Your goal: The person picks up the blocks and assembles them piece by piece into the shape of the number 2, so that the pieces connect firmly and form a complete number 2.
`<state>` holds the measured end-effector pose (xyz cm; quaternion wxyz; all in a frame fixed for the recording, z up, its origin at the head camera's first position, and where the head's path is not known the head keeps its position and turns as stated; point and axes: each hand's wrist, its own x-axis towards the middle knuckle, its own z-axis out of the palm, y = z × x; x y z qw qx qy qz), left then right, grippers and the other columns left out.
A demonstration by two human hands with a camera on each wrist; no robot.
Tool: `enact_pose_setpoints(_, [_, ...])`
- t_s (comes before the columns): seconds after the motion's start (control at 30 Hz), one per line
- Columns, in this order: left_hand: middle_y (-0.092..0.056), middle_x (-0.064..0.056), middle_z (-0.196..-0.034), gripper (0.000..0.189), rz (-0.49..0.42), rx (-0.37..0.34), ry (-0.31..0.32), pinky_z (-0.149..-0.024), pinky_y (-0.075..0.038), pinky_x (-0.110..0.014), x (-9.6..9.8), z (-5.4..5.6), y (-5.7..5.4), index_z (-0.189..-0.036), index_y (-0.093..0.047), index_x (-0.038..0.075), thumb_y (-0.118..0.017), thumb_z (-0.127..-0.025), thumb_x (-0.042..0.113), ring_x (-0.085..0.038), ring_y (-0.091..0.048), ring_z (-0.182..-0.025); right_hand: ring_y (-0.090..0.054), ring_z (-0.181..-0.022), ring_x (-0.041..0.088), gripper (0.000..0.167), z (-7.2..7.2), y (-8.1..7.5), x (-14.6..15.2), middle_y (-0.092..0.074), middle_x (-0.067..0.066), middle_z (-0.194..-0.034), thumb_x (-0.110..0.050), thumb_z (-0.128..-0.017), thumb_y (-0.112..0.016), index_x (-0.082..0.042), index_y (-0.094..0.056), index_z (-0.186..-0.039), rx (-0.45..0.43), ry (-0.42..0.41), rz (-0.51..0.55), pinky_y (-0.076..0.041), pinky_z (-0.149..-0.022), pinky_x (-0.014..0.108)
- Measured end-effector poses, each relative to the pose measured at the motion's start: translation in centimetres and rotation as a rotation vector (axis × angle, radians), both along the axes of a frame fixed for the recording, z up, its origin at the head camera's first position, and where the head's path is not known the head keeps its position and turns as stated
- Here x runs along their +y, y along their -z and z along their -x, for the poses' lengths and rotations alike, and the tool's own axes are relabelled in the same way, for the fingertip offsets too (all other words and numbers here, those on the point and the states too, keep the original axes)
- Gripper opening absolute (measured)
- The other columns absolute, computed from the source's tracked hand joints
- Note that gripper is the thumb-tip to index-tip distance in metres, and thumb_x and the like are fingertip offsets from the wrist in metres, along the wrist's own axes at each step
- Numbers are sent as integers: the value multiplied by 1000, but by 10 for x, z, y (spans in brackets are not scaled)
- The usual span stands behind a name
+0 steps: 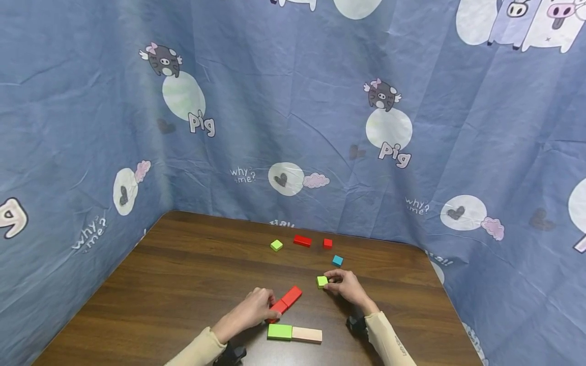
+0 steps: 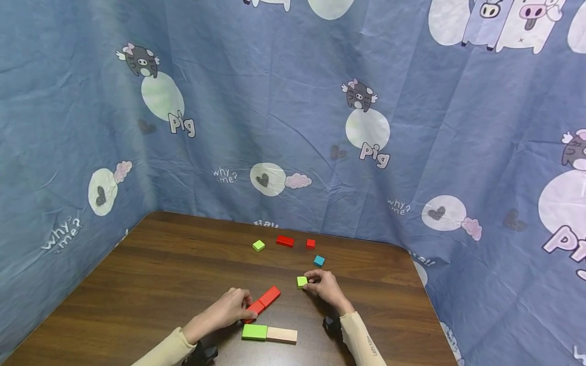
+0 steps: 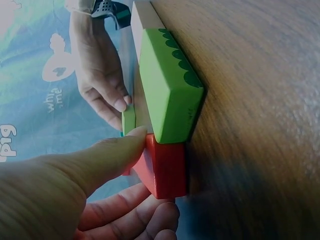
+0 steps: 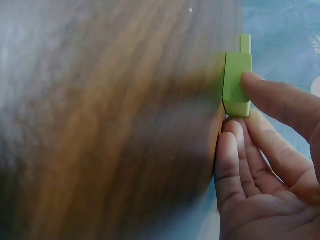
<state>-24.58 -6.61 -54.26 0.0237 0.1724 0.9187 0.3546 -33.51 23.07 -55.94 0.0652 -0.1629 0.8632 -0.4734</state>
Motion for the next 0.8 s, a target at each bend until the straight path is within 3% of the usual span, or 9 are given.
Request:
enact_pose_setpoints(0.33, [-49, 6, -64, 28, 15, 6, -2, -47, -30, -20, 0, 0, -2, -76, -61, 5, -84, -71, 19, -5, -39, -54, -66, -89, 18, 31, -4, -1, 0, -70, 18, -101, -1, -82, -70, 4, -66, -112, 17, -23, 8, -52, -67, 22])
enact_pose_setpoints(0.8, [-49, 6, -63, 26, -2, -22, -4, -45, -30, -20, 0, 0, -1, -76, -60, 6, -83, -73, 18, -5, -39, -53, -61, -76, 10, 27, -6, -3, -16, -70, 8, -88, -12, -79, -78, -1, -69, -102, 45, 20, -20, -48, -61, 21])
